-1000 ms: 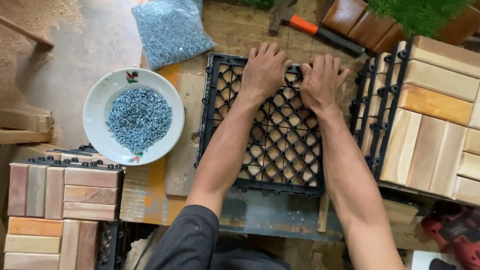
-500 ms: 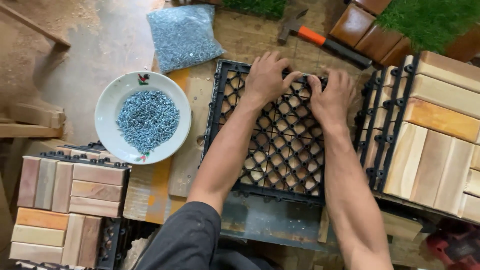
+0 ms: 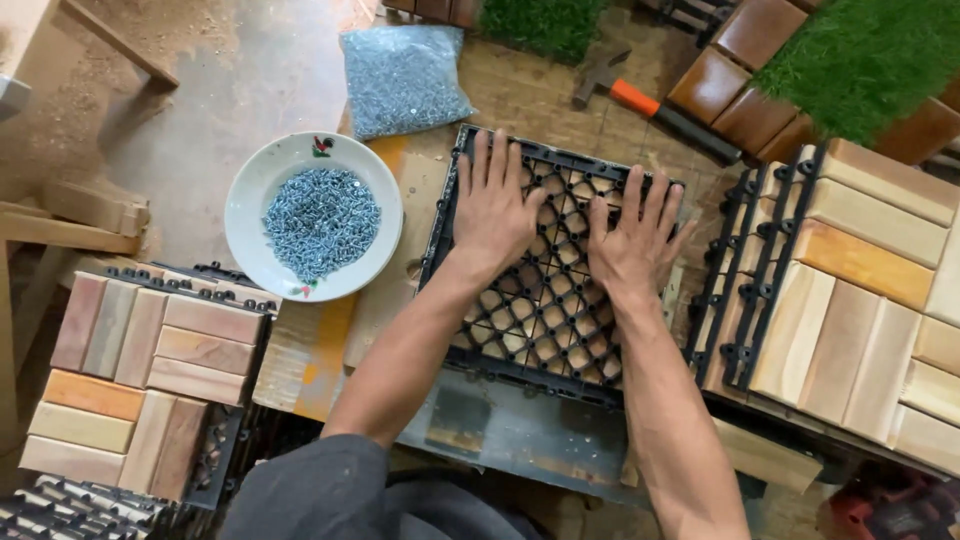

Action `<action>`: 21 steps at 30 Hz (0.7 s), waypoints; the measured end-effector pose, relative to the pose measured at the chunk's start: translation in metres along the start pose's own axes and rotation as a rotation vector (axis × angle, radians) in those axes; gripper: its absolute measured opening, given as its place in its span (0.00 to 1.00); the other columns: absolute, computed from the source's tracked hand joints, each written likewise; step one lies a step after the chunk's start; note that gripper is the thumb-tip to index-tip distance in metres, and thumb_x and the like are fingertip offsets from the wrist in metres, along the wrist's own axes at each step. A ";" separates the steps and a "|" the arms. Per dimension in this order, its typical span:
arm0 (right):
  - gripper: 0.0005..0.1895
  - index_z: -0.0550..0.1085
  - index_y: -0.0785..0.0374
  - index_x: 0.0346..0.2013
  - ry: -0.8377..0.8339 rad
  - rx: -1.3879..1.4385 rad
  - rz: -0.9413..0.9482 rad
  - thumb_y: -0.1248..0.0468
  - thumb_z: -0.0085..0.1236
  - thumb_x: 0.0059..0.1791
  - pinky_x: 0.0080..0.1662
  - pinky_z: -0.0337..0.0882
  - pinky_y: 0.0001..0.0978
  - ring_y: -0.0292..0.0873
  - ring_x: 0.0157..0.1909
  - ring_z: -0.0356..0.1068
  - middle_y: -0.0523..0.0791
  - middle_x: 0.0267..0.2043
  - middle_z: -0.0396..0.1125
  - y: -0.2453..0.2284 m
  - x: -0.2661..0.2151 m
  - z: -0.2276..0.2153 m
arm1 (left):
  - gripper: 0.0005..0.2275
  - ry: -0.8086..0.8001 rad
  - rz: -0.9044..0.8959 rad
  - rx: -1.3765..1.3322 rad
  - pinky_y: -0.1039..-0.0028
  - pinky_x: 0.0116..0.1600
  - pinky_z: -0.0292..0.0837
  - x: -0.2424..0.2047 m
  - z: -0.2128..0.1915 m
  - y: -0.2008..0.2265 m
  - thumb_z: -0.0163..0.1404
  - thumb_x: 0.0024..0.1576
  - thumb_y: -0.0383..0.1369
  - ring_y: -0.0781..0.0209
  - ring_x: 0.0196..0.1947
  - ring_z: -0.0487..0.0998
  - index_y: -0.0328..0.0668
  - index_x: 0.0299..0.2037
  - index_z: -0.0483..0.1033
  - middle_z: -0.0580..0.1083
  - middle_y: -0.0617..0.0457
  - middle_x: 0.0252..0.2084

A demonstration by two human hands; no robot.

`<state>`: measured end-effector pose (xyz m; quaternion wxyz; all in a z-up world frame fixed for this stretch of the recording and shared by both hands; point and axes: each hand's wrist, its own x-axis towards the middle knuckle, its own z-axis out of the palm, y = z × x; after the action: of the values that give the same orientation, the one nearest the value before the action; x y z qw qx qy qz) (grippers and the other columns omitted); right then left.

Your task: The person arranges small rectangular wooden tiles into a black plastic grid frame, then places a black plastic lattice over the tiles and secures it with screws using a cordless drill. The completed unit is set aside on a stack of similar units.

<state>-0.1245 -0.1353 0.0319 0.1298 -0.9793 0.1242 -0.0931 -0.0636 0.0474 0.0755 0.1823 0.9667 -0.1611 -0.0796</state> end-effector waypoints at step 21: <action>0.38 0.34 0.36 0.79 -0.177 -0.062 -0.035 0.32 0.25 0.58 0.76 0.20 0.61 0.44 0.83 0.16 0.39 0.83 0.17 -0.012 -0.112 -0.024 | 0.35 0.214 -0.071 0.181 0.63 0.82 0.27 -0.011 0.049 -0.022 0.31 0.69 0.58 0.56 0.81 0.35 0.42 0.79 0.43 0.38 0.49 0.81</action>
<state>-0.2341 -0.0999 0.0415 0.1084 -0.9892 0.0982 -0.0045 -0.0783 0.0541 0.0230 0.1077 0.9872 -0.1127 0.0323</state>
